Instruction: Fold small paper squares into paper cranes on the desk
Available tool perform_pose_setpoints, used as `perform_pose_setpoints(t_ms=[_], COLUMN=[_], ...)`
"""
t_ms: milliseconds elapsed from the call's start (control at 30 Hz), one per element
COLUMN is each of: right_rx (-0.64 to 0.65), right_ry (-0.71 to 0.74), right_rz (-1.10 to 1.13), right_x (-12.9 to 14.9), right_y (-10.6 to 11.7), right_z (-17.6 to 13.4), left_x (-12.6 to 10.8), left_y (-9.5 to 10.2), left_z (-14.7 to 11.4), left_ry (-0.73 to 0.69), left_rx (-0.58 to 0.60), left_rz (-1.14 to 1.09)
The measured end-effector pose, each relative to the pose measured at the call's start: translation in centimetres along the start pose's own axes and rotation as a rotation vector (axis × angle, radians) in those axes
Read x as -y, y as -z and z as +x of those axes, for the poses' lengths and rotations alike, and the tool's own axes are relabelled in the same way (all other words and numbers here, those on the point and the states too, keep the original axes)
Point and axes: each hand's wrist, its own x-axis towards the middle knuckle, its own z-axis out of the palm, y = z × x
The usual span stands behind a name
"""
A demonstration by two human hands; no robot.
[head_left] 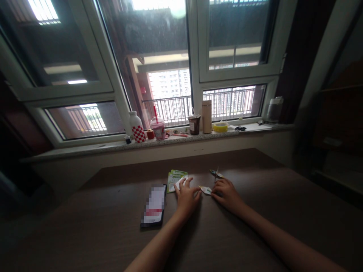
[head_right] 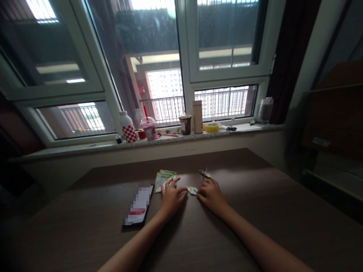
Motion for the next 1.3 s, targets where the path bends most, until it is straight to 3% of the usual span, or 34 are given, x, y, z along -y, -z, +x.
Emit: perform_pose_setpoints(t_ms=[200, 567, 967, 1300], right_rx=[-0.007, 0.008, 0.042, 0.004], right_ry=[0.074, -0.012, -0.058, 0.015], right_rz=[0.086, 0.051, 0.064, -0.140], right_x=[-0.2, -0.6, -0.3, -0.5], right_y=[-0.4, -1.2, -0.6, -0.6], right_z=[-0.1, -0.2, 0.0, -0.6], left_x=[-0.1, -0.1, 0.0, 0.0], left_y=[-0.2, -0.2, -0.2, -0.2], left_z=[0.0, 0.1, 0.2, 0.0], left_ry=[0.009, 0.055, 0.002, -0.035], left_rx=[0.055, 0.094, 0.149, 0.168], left_rz=[0.051, 0.044, 0.069, 0.129])
